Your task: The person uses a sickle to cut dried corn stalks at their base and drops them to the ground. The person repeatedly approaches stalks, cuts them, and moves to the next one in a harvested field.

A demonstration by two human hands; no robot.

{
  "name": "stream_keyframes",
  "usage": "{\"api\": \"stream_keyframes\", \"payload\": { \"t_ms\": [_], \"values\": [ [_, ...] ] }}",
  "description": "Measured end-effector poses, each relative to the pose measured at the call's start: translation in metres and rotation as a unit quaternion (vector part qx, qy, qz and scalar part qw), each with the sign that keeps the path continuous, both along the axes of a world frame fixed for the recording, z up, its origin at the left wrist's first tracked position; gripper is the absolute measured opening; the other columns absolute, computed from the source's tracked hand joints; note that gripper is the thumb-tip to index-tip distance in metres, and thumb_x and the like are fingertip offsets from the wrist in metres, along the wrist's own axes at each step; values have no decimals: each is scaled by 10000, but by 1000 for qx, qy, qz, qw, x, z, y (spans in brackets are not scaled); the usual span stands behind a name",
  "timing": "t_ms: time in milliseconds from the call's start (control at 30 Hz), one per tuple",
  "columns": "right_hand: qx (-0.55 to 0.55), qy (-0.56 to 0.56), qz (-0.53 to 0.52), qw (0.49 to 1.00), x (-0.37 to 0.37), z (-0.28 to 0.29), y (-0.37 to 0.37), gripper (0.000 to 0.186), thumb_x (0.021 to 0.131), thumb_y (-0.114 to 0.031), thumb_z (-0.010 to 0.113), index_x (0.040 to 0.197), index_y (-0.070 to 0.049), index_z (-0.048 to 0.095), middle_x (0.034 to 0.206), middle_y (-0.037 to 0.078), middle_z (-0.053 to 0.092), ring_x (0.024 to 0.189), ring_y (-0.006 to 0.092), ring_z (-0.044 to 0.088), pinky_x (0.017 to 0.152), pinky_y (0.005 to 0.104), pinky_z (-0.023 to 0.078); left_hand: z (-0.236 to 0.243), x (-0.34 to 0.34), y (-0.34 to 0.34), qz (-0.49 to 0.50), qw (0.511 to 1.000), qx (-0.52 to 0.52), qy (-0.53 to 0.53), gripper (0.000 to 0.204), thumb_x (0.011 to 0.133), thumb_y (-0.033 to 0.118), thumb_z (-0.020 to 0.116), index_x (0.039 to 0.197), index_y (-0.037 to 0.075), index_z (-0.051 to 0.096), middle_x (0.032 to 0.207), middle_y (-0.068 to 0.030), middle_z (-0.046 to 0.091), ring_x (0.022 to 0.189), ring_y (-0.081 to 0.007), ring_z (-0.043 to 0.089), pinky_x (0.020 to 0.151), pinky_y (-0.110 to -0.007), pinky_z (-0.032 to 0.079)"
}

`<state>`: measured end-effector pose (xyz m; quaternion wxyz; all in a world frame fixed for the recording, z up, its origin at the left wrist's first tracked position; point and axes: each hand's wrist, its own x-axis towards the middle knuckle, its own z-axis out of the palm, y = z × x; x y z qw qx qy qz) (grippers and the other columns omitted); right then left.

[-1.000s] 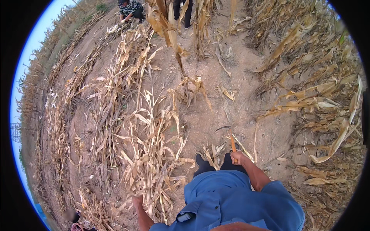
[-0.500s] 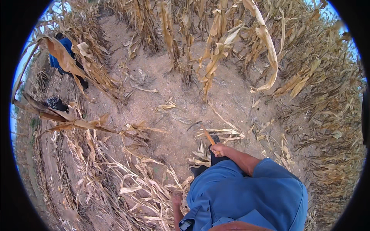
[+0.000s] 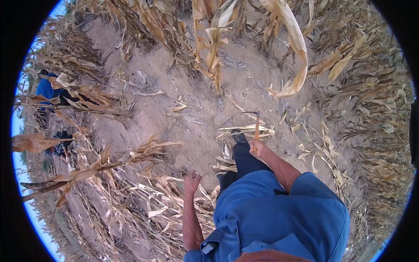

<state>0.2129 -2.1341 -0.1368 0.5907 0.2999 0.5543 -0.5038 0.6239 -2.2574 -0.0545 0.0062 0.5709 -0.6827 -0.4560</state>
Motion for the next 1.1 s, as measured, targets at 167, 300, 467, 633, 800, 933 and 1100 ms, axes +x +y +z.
{"api": "stream_keyframes", "payload": {
  "t_ms": [167, 300, 467, 633, 800, 933, 1100],
  "values": [
    [2, -8, 1, 1000, -27, -6, -23, 268, 924, -157, 555, 677, -109, 463, 529, -7, 420, 401, 114, 359, 377, 272, 346, 82, -198, -133, -84, 988, -105, 80, 659, 816, 331, 765, 1323, -20, 533, 1188, -264, 639, 1091, -363, 646, 950, -423, 509],
    [-3, -6, 9, 1000, -50, 3, -41, 211, 918, -132, 557, 723, -110, 479, 554, -21, 444, 409, 94, 381, 379, 270, 358, 165, -342, -204, -121, 941, -268, 166, 565, 862, 288, 728, 1307, -9, 544, 1206, -243, 627, 1115, -382, 619, 962, -430, 489],
    [-119, 9, -52, 992, -86, 64, -70, 92, 920, -105, 564, 850, -102, 504, 632, -17, 478, 478, 77, 447, 419, 264, 394, 242, -452, -258, -43, 877, -384, 287, 624, 886, 393, 702, 1317, -15, 507, 1220, -244, 593, 1117, -386, 593, 958, -452, 472],
    [-275, 127, -40, 952, -146, 175, -146, 227, 897, -161, 724, 961, -75, 524, 678, 3, 497, 483, 90, 465, 426, 267, 413, 254, -484, -324, 36, 875, -377, 302, 906, 829, 631, 674, 1344, -83, 456, 1317, -319, 511, 1234, -404, 530, 1037, -460, 422],
    [-379, 346, -16, 858, -210, 295, -263, 309, 878, -196, 769, 1026, -53, 538, 720, 13, 538, 473, 81, 464, 424, 247, 407, 251, -522, -362, -15, 920, -171, 351, 987, 681, 657, 777, 1262, -101, 526, 1254, -318, 560, 1183, -396, 567, 989, -470, 457],
    [-376, 529, -4, 761, -236, 355, -338, 424, 816, -262, 835, 1028, -36, 545, 734, 3, 564, 491, 66, 486, 421, 220, 410, 247, -534, -357, -68, 945, -144, 286, 870, 648, 665, 771, 1057, -92, 641, 996, -278, 678, 950, -380, 671, 871, -448, 514],
    [-303, 614, -4, 729, -244, 381, -380, 396, 815, -264, 837, 1011, -39, 578, 751, -10, 576, 503, 64, 497, 417, 214, 374, 242, -531, -340, -22, 951, -221, 213, 927, 686, 726, 708, 1061, -119, 630, 950, -294, 671, 936, -421, 661, 854, -469, 516]
  ]
}}
